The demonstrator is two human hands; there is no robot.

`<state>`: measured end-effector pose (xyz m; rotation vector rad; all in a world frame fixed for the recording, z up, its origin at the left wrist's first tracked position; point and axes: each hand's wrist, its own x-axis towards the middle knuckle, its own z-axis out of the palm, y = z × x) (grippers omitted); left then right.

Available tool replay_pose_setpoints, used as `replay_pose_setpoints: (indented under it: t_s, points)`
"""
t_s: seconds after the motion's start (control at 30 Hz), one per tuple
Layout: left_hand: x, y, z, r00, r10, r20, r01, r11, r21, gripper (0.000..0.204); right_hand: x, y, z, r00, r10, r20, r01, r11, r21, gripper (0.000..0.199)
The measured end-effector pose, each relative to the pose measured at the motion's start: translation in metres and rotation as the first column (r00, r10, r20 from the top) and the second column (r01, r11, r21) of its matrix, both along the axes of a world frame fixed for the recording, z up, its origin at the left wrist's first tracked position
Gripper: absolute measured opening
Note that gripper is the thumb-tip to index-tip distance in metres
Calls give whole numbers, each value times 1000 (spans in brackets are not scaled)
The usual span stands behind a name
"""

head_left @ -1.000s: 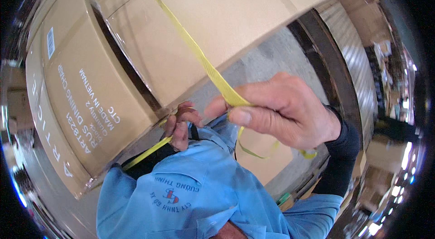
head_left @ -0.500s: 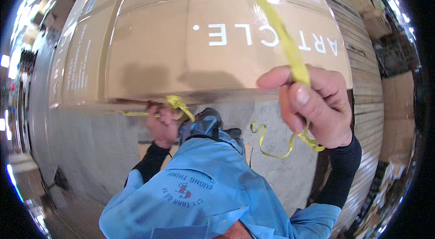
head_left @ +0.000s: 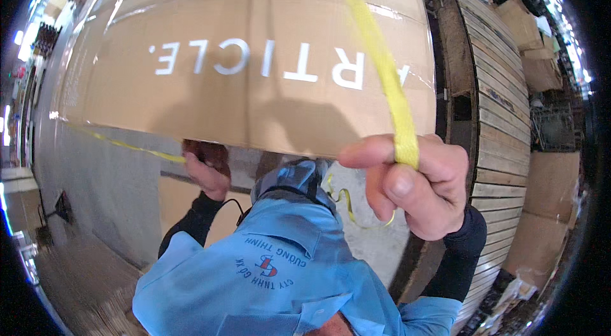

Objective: The person lifts a large cardboard box onto a stack, then uses a yellow strap to secure it. They wrap the strap around the box, tie a knot, and reinforce the knot with small cardboard pieces. Finally, they pick up and briefly inspect a small paper document.

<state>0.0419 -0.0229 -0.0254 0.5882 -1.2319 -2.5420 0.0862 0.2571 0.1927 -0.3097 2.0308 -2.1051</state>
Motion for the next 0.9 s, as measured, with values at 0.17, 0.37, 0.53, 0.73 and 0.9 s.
replay_pose_setpoints:
  t_s: [0.17, 0.37, 0.53, 0.73, 0.9]
  points:
    - [7, 26, 3, 981, 185, -59, -181, 981, 75, 25, -12, 66, 1, 992, 123, -25, -122, 991, 61, 54]
    - [50, 93, 40, 975, 215, -51, -200, 956, 213, 28, -34, 97, 4, 951, 297, -83, -296, 955, 16, 52]
    - [87, 171, 43, 980, 195, -34, -191, 977, 97, 27, -65, 94, -17, 969, 228, -96, -245, 934, -262, 39]
    - [116, 268, 29, 989, 117, 87, -117, 993, -2, 42, -107, 63, -78, 975, 200, 93, -120, 837, -534, 28]
    - [107, 301, 39, 917, 388, -93, -396, 861, -318, 34, -85, 40, -95, 920, 269, 285, -45, 794, -606, 26]
